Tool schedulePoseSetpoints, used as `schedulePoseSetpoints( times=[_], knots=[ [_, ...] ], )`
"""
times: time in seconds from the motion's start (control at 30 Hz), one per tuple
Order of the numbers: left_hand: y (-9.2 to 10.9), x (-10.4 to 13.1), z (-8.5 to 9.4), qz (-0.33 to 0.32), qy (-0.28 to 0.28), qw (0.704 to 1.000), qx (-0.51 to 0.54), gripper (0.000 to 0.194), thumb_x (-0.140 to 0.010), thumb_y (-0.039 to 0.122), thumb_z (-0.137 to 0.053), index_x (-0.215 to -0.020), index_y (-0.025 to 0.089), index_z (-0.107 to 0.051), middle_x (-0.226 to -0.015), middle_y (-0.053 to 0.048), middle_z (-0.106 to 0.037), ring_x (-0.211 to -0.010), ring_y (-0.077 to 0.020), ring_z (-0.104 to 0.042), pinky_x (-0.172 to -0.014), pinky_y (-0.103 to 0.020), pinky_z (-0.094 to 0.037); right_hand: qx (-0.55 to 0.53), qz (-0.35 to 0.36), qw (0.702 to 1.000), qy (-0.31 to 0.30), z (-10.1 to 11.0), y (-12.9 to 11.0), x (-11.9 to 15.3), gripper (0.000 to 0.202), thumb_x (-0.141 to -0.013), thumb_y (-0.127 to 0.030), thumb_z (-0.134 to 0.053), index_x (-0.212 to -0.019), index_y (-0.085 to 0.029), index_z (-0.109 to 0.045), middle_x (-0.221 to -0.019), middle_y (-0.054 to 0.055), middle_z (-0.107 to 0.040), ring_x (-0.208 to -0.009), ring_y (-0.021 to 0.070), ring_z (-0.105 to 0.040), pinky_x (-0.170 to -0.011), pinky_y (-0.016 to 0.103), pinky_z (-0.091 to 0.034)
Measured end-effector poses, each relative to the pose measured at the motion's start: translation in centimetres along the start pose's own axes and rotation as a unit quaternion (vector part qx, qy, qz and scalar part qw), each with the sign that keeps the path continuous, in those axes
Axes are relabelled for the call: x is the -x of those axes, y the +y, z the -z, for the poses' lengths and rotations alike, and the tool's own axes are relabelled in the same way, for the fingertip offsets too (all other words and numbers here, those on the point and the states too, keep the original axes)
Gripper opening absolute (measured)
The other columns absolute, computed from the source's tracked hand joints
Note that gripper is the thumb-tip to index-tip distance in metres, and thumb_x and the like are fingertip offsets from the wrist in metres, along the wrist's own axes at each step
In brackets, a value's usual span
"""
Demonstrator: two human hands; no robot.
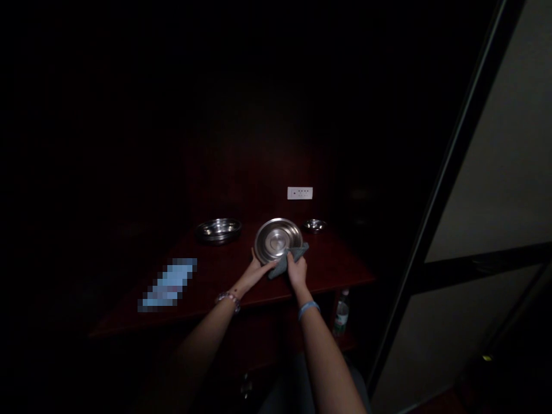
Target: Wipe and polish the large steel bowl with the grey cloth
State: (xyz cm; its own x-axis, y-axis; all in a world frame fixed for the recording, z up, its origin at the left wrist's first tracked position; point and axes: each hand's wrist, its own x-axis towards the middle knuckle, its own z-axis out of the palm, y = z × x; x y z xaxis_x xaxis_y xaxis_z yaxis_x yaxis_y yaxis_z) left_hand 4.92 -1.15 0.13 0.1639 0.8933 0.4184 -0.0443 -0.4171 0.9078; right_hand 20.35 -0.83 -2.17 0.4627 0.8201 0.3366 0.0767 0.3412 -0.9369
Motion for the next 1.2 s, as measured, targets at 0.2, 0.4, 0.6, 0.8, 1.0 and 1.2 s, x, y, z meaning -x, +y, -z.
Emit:
schedulePoseSetpoints(
  times=[0.2, 0.4, 0.6, 0.8, 1.0, 1.2],
  knots=[
    [-0.2, -0.6, 0.6, -0.043, 0.086, 0.995, 0.002, 0.066, -0.082, 0.04, -0.067, -0.137, 0.02, -0.036, -0.143, -0.015, -0.054, -0.134, -0.0222, -0.053, -0.119, -0.038, -0.034, 0.005, 0.011, 1.0, -0.022, -0.2, 0.2, 0.0, 0.038, -0.08, -0.047, -0.063, -0.097, -0.015, -0.074, -0.103, 0.014, -0.078, -0.098, 0.0272, -0.074, -0.088, 0.035, -0.056],
    [1.4, -0.4, 1.0, -0.023, 0.143, 0.989, 0.043, 0.051, -0.088, 0.054, -0.058, -0.124, 0.017, -0.06, -0.137, -0.012, -0.063, -0.13, -0.0248, -0.057, -0.114, -0.037, -0.041, 0.027, 0.009, 0.999, -0.029, -0.2, 0.0, 0.2, 0.033, -0.08, -0.044, -0.063, -0.09, -0.015, -0.074, -0.096, 0.013, -0.079, -0.09, 0.027, -0.074, -0.083, 0.034, -0.055],
    [1.9, 0.0, 1.1, 0.007, 0.102, 0.992, 0.068, 0.058, -0.087, 0.057, -0.06, -0.127, 0.015, -0.062, -0.138, -0.013, -0.064, -0.131, -0.0277, -0.056, -0.115, -0.039, -0.04, 0.037, 0.001, 0.999, -0.019, 0.0, -0.5, 0.4, 0.032, -0.081, -0.042, -0.064, -0.094, -0.014, -0.075, -0.095, 0.013, -0.079, -0.095, 0.0269, -0.074, -0.084, 0.032, -0.056],
    [0.4, -0.1, 0.3, -0.018, 0.008, 1.0, 0.004, 0.1, -0.075, 0.041, -0.079, -0.154, 0.021, -0.02, -0.158, -0.016, -0.04, -0.147, -0.0263, -0.039, -0.123, -0.041, -0.027, -0.042, 0.0, 0.999, 0.01, 0.1, -0.4, 0.0, 0.036, -0.078, -0.044, -0.07, -0.099, -0.015, -0.074, -0.097, 0.011, -0.079, -0.101, 0.0277, -0.073, -0.09, 0.035, -0.056],
    [-0.5, -0.3, 0.3, -0.05, 0.003, 0.998, -0.046, 0.075, -0.086, 0.038, -0.065, -0.149, 0.013, -0.033, -0.151, -0.018, -0.048, -0.145, -0.0283, -0.041, -0.125, -0.039, -0.023, -0.057, 0.014, 0.998, -0.006, -0.1, 0.5, -0.2, 0.039, -0.079, -0.048, -0.068, -0.099, -0.015, -0.074, -0.106, 0.012, -0.078, -0.102, 0.0278, -0.073, -0.092, 0.038, -0.056],
    [-0.6, -0.7, 0.5, -0.049, 0.056, 0.996, -0.04, 0.055, -0.089, 0.034, -0.057, -0.14, 0.015, -0.05, -0.143, -0.015, -0.059, -0.135, -0.0271, -0.053, -0.121, -0.042, -0.032, -0.049, 0.014, 0.999, -0.007, -0.1, 0.3, -0.2, 0.04, -0.078, -0.047, -0.07, -0.101, -0.015, -0.074, -0.103, 0.011, -0.079, -0.101, 0.0273, -0.073, -0.091, 0.037, -0.056]
  ],
)
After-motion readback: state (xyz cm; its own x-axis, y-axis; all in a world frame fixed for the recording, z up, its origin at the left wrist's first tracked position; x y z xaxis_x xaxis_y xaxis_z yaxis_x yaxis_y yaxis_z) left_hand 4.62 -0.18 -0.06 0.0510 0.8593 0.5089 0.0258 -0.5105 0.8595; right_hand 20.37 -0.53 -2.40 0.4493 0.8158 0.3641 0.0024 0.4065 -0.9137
